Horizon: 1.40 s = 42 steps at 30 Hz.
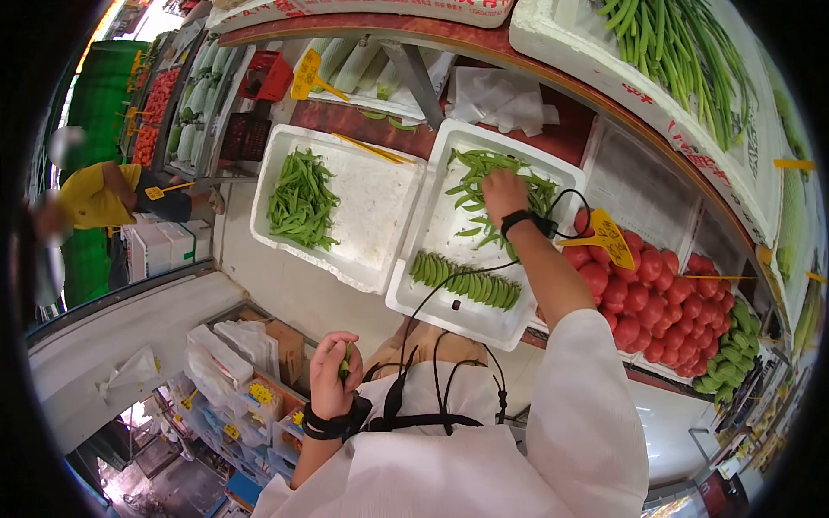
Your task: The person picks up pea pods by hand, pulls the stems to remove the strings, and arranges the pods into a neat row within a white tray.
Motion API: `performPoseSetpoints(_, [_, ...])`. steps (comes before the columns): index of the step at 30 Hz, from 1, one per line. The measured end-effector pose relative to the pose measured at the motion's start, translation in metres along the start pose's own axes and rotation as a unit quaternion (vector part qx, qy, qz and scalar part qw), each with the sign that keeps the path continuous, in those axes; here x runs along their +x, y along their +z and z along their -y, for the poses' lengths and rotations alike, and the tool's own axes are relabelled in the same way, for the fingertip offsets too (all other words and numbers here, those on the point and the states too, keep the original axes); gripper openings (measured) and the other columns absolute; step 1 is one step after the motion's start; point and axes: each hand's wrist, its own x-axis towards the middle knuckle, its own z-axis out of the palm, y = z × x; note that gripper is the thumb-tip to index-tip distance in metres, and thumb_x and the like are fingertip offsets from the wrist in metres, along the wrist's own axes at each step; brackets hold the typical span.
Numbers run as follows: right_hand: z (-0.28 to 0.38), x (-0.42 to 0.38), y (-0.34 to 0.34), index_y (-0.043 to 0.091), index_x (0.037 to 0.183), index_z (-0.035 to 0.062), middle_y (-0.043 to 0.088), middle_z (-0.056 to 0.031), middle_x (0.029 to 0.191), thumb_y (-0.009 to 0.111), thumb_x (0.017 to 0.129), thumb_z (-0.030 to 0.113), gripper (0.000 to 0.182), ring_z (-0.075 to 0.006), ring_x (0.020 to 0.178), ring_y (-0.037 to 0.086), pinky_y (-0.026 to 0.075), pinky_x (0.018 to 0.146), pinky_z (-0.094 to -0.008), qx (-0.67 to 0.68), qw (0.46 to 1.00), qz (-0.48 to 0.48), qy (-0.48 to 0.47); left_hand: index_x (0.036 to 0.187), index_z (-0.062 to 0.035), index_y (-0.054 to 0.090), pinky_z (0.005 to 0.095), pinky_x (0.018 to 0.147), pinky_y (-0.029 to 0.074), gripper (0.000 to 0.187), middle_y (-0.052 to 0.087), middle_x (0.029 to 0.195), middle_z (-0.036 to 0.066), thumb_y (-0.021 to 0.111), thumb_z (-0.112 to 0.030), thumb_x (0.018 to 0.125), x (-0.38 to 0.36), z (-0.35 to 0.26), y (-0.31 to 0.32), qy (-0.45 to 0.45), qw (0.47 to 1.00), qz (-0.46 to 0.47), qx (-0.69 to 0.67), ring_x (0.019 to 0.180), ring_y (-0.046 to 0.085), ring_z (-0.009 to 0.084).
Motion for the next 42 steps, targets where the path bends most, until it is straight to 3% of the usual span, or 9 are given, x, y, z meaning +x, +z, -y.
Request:
performPoseSetpoints(3, [0.036,-0.021,0.006,0.060,0.096,0.0082,0.054,-0.0087,0.106,0.053,0.079,0.015,0.019,-0.0277,0.105,0.049,0.041,0.085,-0.0409,0.026,0.986,0.030,-0.160,0.104,-0.0026,0.052,0.0202,0.037,0.023,0.020,0.045,0.062,0.001,0.043,-0.019,0.098,0.002,0.004,-0.001,-0.003,1.000,0.000,0.000,0.042,0.031,0.0053])
performPoseSetpoints(6, [0.060,-0.040,0.028,0.059,0.098,0.0083,0.053,-0.0094,0.111,0.052,0.081,0.014,0.020,-0.0278,0.106,0.048,0.041,0.086,-0.0409,0.047,0.982,0.072,-0.166,0.104,-0.0028,0.052,0.0201,0.038,0.023,0.019,0.045,0.062,0.001,0.043,-0.018,0.098,0.001,0.002,0.000,0.001,1.000,0.008,0.006,0.042,0.032,0.0052])
performPoseSetpoints(12, [0.061,-0.044,0.053,0.055,0.109,0.0075,0.050,-0.0114,0.117,0.053,0.085,0.011,0.024,-0.0282,0.108,0.046,0.039,0.091,-0.0439,-0.022,0.993,0.098,-0.060,0.104,-0.0032,0.052,0.0200,0.038,0.024,0.019,0.044,0.061,0.001,0.043,-0.018,0.098,0.000,0.005,-0.004,-0.005,1.000,-0.012,0.006,0.043,0.032,0.0054])
performPoseSetpoints(21, [0.059,-0.036,0.057,0.056,0.108,0.0074,0.054,-0.0122,0.110,0.054,0.085,0.010,0.024,-0.0294,0.108,0.051,0.042,0.089,-0.0459,-0.015,0.981,0.179,-0.068,0.103,-0.0033,0.053,0.0201,0.038,0.024,0.019,0.045,0.061,0.002,0.043,-0.018,0.098,0.001,0.009,-0.006,-0.005,1.000,-0.013,0.003,0.042,0.032,0.0056])
performPoseSetpoints(27, [0.034,-0.015,0.014,0.057,0.104,0.0087,0.055,-0.0108,0.105,0.053,0.083,0.011,0.022,-0.0301,0.105,0.053,0.043,0.088,-0.0464,0.032,0.994,0.095,0.052,0.103,-0.0031,0.053,0.0204,0.038,0.024,0.019,0.045,0.061,0.001,0.044,-0.019,0.098,0.000,0.006,-0.008,-0.002,1.000,-0.017,0.000,0.042,0.032,0.0056])
performPoseSetpoints(33, [0.006,-0.012,0.002,0.058,0.097,0.0091,0.054,-0.0085,0.101,0.053,0.080,0.012,0.018,-0.0275,0.098,0.052,0.042,0.085,-0.0441,-0.014,0.985,-0.148,0.092,0.103,-0.0030,0.053,0.0201,0.039,0.025,0.019,0.045,0.061,0.001,0.043,-0.019,0.098,0.001,0.007,-0.006,-0.005,1.000,-0.011,0.006,0.042,0.033,0.0052])
performPoseSetpoints(36, [0.016,-0.026,0.007,0.059,0.096,0.0091,0.053,-0.0081,0.102,0.053,0.079,0.013,0.018,-0.0276,0.097,0.051,0.042,0.084,-0.0441,0.071,0.997,-0.028,-0.025,0.103,-0.0029,0.052,0.0198,0.039,0.025,0.018,0.045,0.061,0.001,0.043,-0.018,0.098,0.001,0.005,-0.004,-0.003,1.000,-0.012,0.008,0.042,0.033,0.0051])
performPoseSetpoints(39, [0.034,-0.055,0.032,0.060,0.097,0.0094,0.053,-0.0089,0.105,0.053,0.080,0.012,0.018,-0.0281,0.101,0.050,0.041,0.085,-0.0439,0.061,0.987,0.095,-0.117,0.102,-0.0028,0.052,0.0196,0.039,0.025,0.018,0.045,0.061,0.001,0.043,-0.018,0.098,0.003,0.005,-0.003,-0.002,1.000,-0.012,0.006,0.042,0.033,0.0051])
performPoseSetpoints(42, [0.041,-0.069,0.049,0.060,0.098,0.0091,0.053,-0.0103,0.108,0.052,0.081,0.012,0.019,-0.0283,0.104,0.049,0.041,0.086,-0.0433,0.034,0.987,0.123,-0.093,0.102,-0.0028,0.052,0.0195,0.038,0.025,0.018,0.045,0.061,0.001,0.043,-0.018,0.098,0.003,0.006,-0.006,-0.006,1.000,-0.004,-0.005,0.042,0.033,0.0052])
